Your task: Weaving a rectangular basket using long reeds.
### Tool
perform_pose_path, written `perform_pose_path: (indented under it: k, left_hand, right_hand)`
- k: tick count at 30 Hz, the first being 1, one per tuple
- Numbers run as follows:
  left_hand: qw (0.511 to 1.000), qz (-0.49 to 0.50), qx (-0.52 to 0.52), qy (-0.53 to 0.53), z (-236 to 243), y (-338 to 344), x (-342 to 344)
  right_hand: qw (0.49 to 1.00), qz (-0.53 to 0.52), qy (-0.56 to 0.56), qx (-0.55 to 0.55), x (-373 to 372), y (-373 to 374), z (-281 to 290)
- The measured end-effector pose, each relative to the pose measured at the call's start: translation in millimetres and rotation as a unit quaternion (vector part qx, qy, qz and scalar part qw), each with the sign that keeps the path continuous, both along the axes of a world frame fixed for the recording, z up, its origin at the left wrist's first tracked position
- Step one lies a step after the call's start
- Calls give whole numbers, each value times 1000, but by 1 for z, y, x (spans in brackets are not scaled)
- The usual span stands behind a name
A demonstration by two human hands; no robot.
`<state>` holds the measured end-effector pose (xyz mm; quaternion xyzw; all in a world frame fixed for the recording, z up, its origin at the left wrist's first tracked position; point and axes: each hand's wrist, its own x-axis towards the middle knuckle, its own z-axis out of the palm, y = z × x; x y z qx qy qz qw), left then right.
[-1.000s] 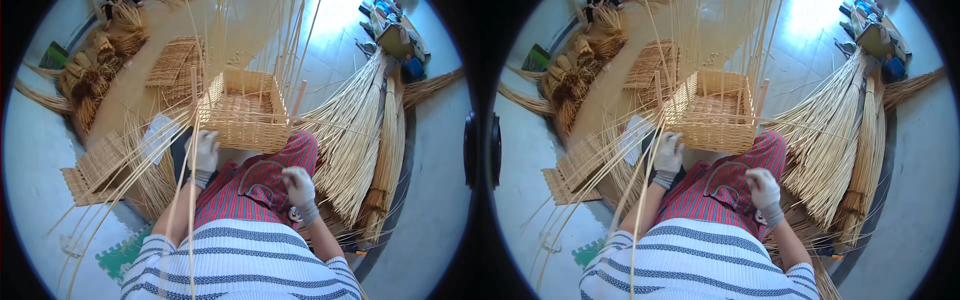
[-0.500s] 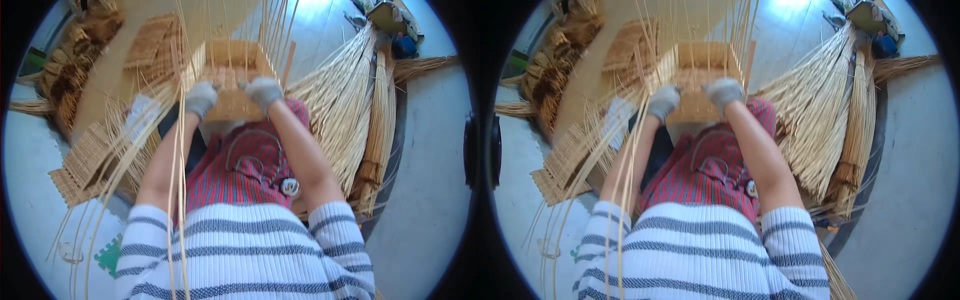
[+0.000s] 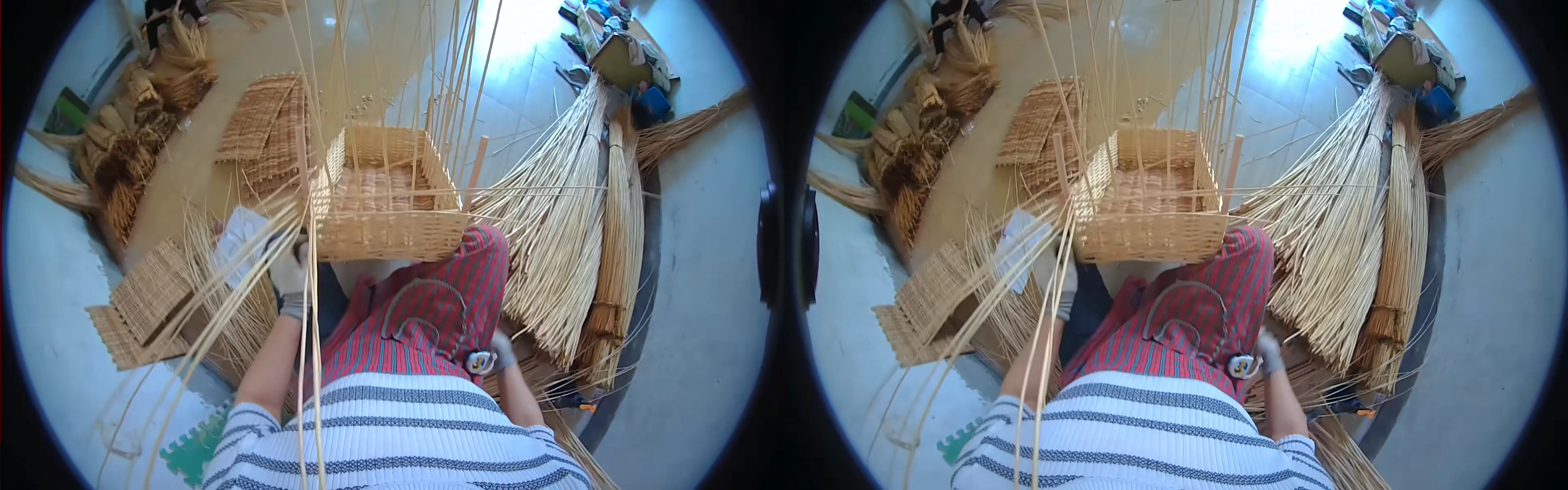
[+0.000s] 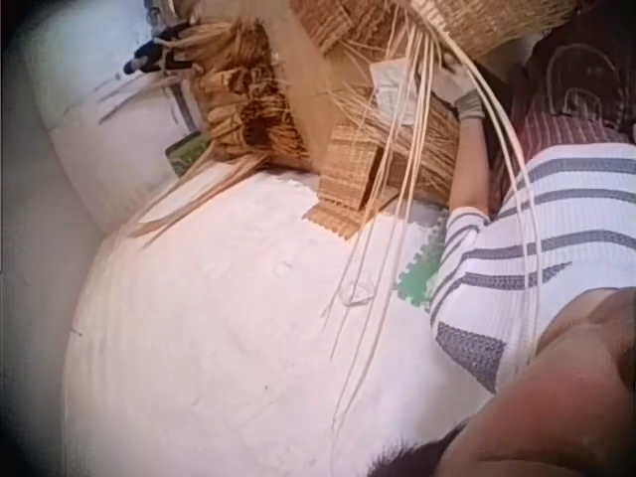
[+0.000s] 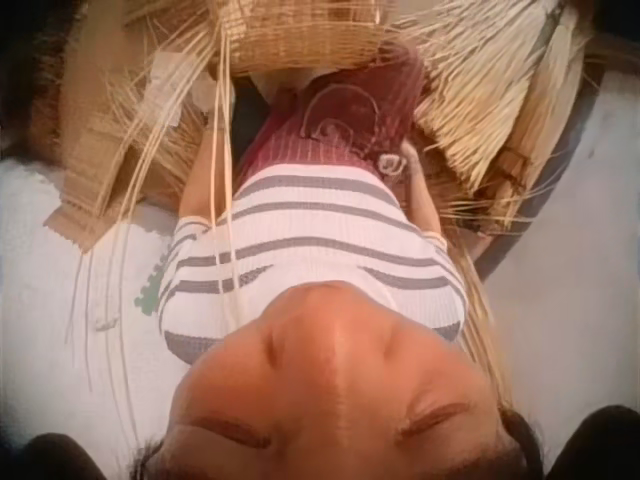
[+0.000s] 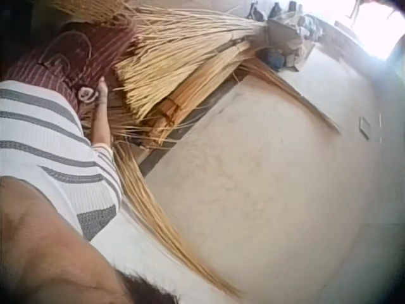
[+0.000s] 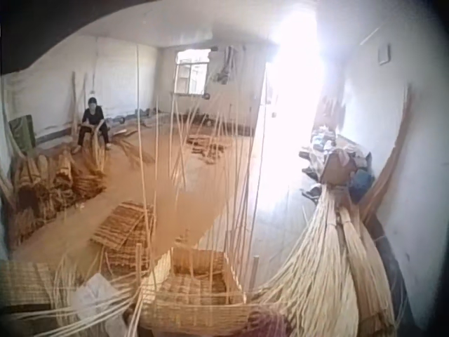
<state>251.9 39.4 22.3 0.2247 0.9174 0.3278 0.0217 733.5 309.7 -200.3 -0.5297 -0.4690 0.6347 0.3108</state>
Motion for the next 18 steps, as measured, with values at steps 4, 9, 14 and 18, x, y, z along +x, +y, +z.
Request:
perform_pose_path:
  k: [4,9,14,18]
  left_hand:
    - [994,-64,-51,73,-53,-26,-36]
    - [985,-114,-127,10,6,3,-13]
    - [985,-142,-94,-5,18,5,-26]
    - [998,-55,-28,-24,-12,-4,-22]
  right_hand:
    - [999,30,25,-6,40,-83,-31]
    - [997,50,44,-27,-5,-80,-48]
    - [994,88,57,-12,-8,-88,-30]
    - [995,72,71,7,-58,-71,-51]
